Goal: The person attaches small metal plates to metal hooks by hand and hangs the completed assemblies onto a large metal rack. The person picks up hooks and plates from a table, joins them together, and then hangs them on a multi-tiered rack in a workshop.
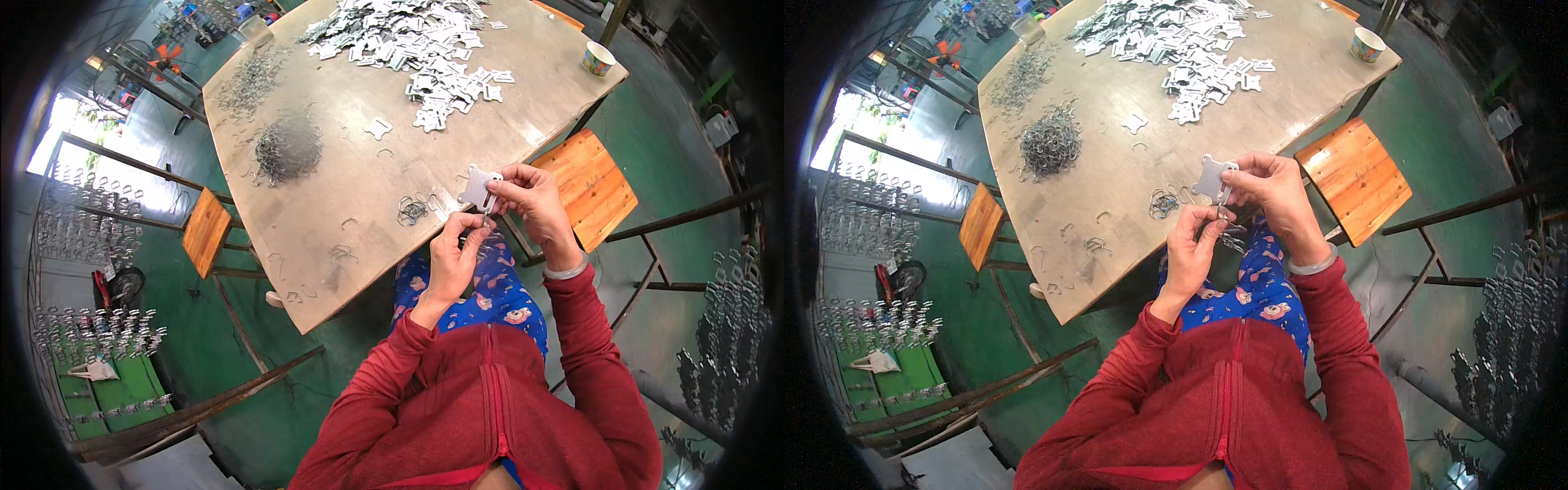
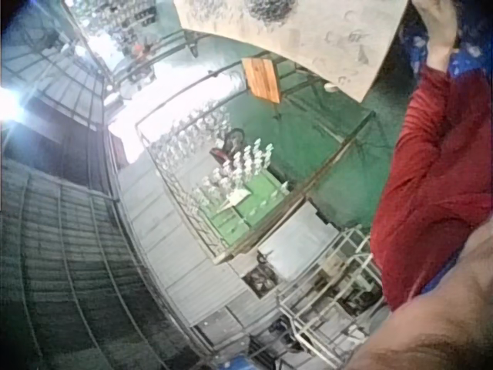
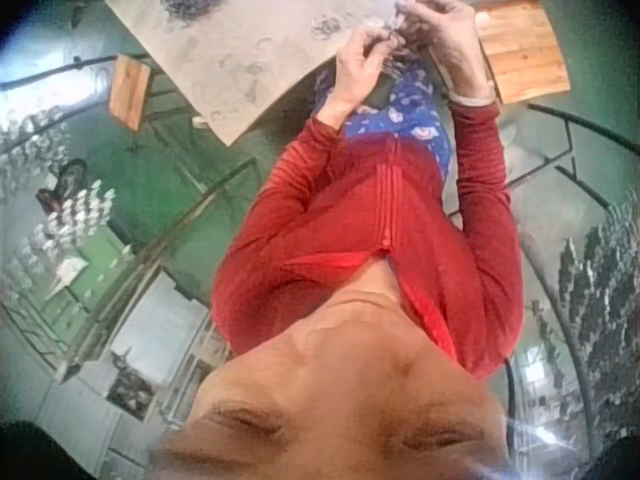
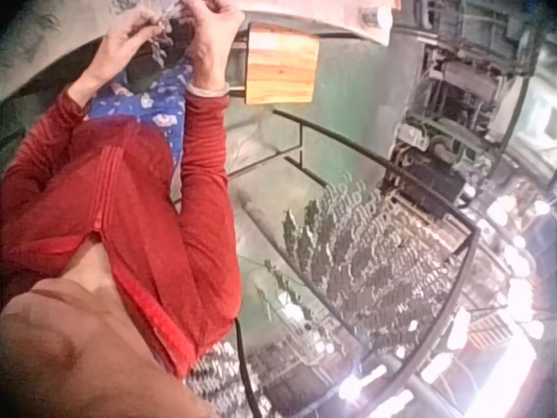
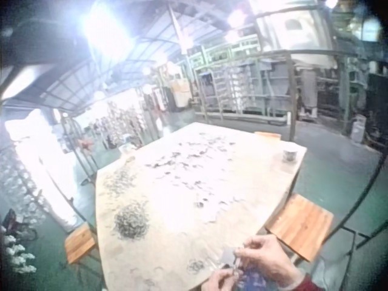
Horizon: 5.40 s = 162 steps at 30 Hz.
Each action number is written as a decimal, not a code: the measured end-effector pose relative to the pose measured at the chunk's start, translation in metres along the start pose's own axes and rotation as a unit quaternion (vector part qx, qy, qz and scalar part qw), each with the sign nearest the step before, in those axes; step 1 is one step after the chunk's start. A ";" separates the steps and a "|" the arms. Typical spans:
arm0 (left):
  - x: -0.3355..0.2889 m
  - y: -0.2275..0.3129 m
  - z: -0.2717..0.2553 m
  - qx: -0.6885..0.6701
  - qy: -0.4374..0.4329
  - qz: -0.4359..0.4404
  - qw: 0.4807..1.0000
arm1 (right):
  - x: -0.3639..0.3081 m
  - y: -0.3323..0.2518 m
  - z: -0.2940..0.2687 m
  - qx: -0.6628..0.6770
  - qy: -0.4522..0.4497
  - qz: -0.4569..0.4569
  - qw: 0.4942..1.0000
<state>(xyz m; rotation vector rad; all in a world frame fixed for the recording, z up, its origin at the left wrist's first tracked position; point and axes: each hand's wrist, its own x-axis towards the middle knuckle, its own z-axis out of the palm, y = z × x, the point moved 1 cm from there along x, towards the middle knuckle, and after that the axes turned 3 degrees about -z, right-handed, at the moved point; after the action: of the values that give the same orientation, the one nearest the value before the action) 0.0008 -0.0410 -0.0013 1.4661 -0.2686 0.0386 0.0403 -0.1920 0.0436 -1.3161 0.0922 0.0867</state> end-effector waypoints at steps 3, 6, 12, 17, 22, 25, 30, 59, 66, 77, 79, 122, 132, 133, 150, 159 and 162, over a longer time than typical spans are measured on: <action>0.004 0.005 -0.003 0.071 -0.002 0.056 0.996 | -0.002 -0.009 0.007 -0.005 0.001 0.006 1.000; 0.003 0.007 -0.004 0.092 -0.005 0.064 0.994 | -0.017 -0.020 0.015 -0.152 0.031 -0.090 0.984; 0.001 0.005 -0.021 0.143 0.003 0.097 0.985 | -0.044 -0.027 0.023 -0.239 0.028 -0.196 0.951; 0.081 -0.039 -0.105 0.342 0.066 0.003 0.937 | -0.050 -0.029 0.017 -0.245 0.019 -0.202 0.948; 0.152 -0.098 -0.168 0.594 0.028 0.097 0.798 | -0.041 -0.030 0.028 -0.241 0.026 -0.202 0.949; 0.167 -0.098 -0.159 0.580 -0.016 0.048 0.813 | -0.034 -0.030 0.022 -0.215 0.043 -0.184 0.958; 0.157 -0.088 -0.141 0.529 0.031 0.113 0.841 | -0.034 -0.024 0.012 -0.141 0.060 -0.170 0.973; 0.024 0.032 -0.007 0.042 0.002 0.108 0.993 | -0.046 -0.003 -0.002 -0.206 -0.008 -0.166 0.964; 0.021 0.042 -0.010 0.124 -0.023 0.237 0.963 | 0.070 0.019 -0.002 -0.408 -0.091 -0.236 0.877; 0.002 0.028 -0.021 0.144 -0.012 0.190 0.971 | 0.193 0.082 -0.003 -0.638 -0.188 -0.417 0.620; 0.004 0.026 -0.025 0.137 -0.007 0.180 0.974 | 0.170 0.072 0.002 -0.504 -0.111 -0.440 0.735; 0.019 -0.014 -0.035 0.215 -0.014 0.184 0.959 | -0.014 0.008 0.026 -0.110 0.034 -0.158 0.981; 0.196 -0.073 -0.191 0.582 0.162 0.049 0.795 | -0.011 0.005 0.024 -0.086 0.020 -0.216 0.972; 0.203 -0.086 -0.197 0.618 0.150 0.023 0.772 | -0.012 0.004 0.023 -0.083 0.025 -0.204 0.975; 0.094 0.005 -0.073 0.036 -0.028 -0.099 0.994 | -0.040 0.003 0.017 -0.054 0.087 -0.115 0.988; 0.032 0.058 -0.027 -0.075 -0.117 -0.073 0.988 | -0.063 0.011 0.015 -0.021 0.084 -0.136 0.987; 0.030 0.055 -0.026 -0.089 -0.120 -0.098 0.984 | -0.068 0.013 0.016 -0.016 0.092 -0.159 0.983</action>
<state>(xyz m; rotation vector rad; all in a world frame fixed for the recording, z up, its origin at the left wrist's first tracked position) 0.0234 -0.0131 0.0566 1.3116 -0.3138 -0.3156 -0.0289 -0.1736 0.0431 -1.3540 0.0376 -0.3074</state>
